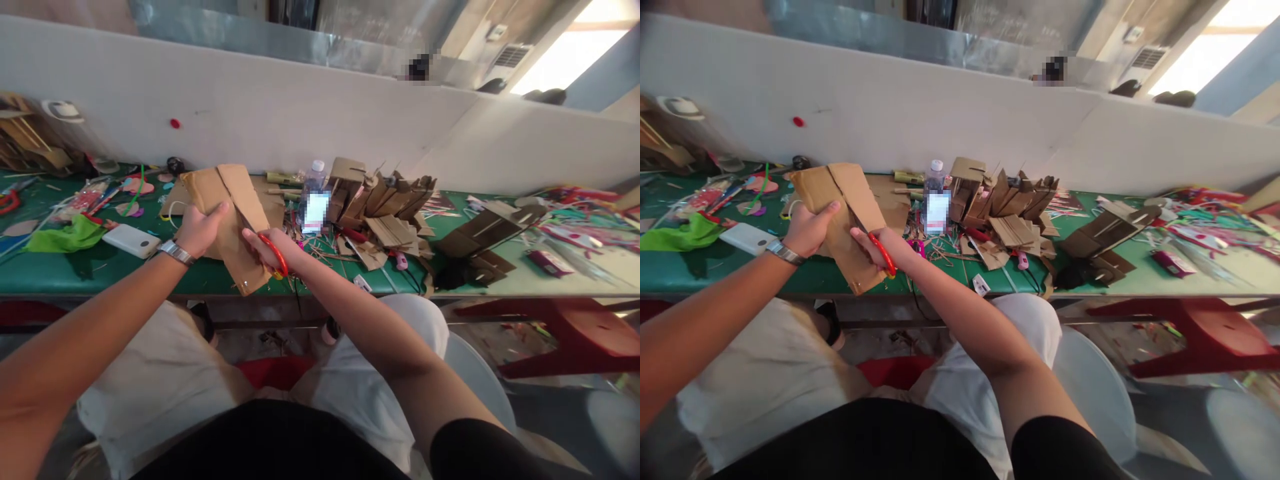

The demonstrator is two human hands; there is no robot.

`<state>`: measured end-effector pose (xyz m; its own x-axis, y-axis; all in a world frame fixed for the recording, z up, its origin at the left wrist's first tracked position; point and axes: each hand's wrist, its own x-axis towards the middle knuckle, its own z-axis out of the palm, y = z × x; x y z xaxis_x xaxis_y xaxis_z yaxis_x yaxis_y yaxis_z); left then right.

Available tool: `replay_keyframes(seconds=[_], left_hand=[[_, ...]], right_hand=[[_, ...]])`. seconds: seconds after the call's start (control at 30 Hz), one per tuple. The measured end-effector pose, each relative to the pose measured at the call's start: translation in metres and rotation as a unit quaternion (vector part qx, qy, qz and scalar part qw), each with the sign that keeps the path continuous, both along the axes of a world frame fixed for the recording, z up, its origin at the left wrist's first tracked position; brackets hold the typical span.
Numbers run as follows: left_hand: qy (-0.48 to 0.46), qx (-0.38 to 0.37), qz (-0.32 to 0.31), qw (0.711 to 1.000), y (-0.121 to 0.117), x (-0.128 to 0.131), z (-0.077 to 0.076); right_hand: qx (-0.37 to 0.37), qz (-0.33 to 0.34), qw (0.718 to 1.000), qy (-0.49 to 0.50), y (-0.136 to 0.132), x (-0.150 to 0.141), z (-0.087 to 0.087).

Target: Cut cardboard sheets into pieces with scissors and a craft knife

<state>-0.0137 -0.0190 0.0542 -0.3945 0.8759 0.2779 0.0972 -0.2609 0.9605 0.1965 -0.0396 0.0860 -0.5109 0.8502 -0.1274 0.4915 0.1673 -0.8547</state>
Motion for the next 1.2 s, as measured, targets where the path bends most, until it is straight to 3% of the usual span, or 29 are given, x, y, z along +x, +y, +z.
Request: replay_keyframes(seconds=[0.13, 0.37, 0.6, 0.77, 0.87, 1.0, 1.1, 1.2], left_hand=[[-0.057, -0.004, -0.002, 0.998, 0.025, -0.017, -0.004], [-0.118, -0.01, -0.039, 0.992, 0.051, -0.035, -0.025], [-0.081, -0.024, -0.027, 0.996, 0.055, -0.04, -0.042], [-0.016, -0.023, 0.002, 1.0, 0.053, -0.04, -0.043], [-0.062, -0.019, 0.018, 0.998, 0.058, -0.044, -0.042], [-0.192, 0.012, 0.043, 0.98, 0.062, -0.057, -0.034], [-0.248, -0.004, -0.002, 0.969, 0.058, -0.065, -0.026], [-0.258, -0.033, -0.062, 0.964, 0.05, -0.065, -0.02]], right_hand=[[-0.015, -0.013, 1.0, -0.008, 0.026, -0.026, 0.002], [-0.029, 0.005, 0.999, -0.039, 0.06, -0.048, -0.012], [-0.047, 0.027, 0.997, -0.051, 0.071, -0.054, -0.018], [-0.06, 0.012, 0.997, -0.046, 0.08, -0.063, -0.022], [-0.055, -0.006, 0.998, -0.042, 0.085, -0.066, -0.021], [-0.039, 0.001, 0.999, -0.031, 0.088, -0.055, -0.015], [-0.005, 0.027, 0.998, -0.058, 0.087, -0.029, -0.008], [0.161, 0.026, 0.965, -0.203, 0.083, 0.009, -0.001]])
